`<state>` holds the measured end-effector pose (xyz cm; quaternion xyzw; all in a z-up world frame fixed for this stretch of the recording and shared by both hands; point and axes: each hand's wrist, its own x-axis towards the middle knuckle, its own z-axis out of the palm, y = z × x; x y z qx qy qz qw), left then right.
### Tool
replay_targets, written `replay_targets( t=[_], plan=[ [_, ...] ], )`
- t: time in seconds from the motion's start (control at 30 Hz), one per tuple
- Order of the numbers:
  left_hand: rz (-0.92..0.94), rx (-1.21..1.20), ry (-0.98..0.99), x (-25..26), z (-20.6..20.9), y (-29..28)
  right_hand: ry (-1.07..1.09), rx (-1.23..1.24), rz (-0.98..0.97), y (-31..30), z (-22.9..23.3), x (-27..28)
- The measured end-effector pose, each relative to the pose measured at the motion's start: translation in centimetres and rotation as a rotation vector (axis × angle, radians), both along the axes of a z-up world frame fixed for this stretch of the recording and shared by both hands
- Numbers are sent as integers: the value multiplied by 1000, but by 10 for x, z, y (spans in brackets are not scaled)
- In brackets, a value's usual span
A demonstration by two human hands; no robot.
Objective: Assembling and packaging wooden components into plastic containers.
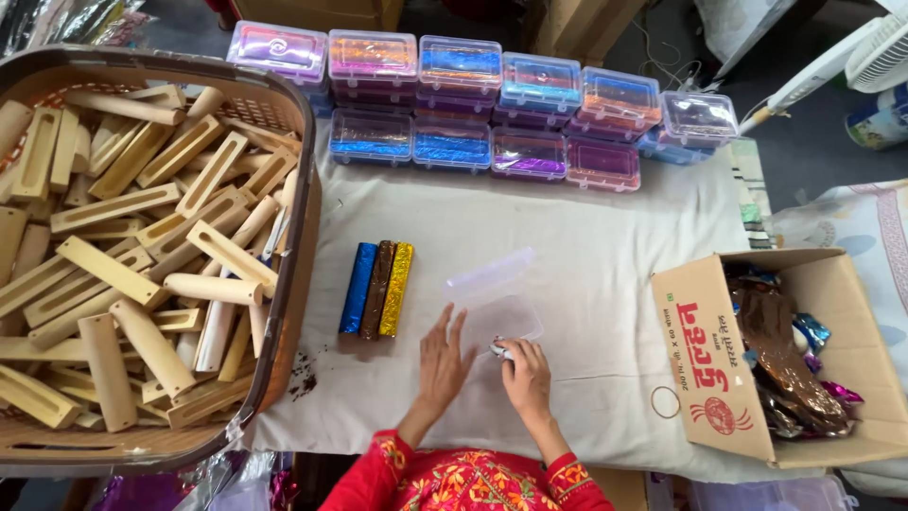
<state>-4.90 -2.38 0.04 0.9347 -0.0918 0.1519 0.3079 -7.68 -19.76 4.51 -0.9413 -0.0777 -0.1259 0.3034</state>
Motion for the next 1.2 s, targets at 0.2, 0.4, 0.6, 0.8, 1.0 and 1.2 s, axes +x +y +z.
replay_targets(
  t=[0.2, 0.4, 0.6, 0.8, 1.0, 1.2],
  plan=[
    [-75, -126, 141, 10, -20, 0, 118, -22, 20, -17, 1, 15],
    [-237, -226, 366, 45, -35, 5, 359, 86, 39, -32, -9, 46],
    [-325, -90, 413, 52, -23, 8, 155, -90, -176, -13, -27, 66],
    [-366, 16, 368, 55, -25, 4, 136, -23, 147, -21, -40, 59],
    [-245, -176, 350, 35, -28, -1, 187, -134, 16, -37, -38, 75],
    [-193, -243, 368, 26, -50, -15, 150, -17, -61, 27, -51, 78]
  ],
)
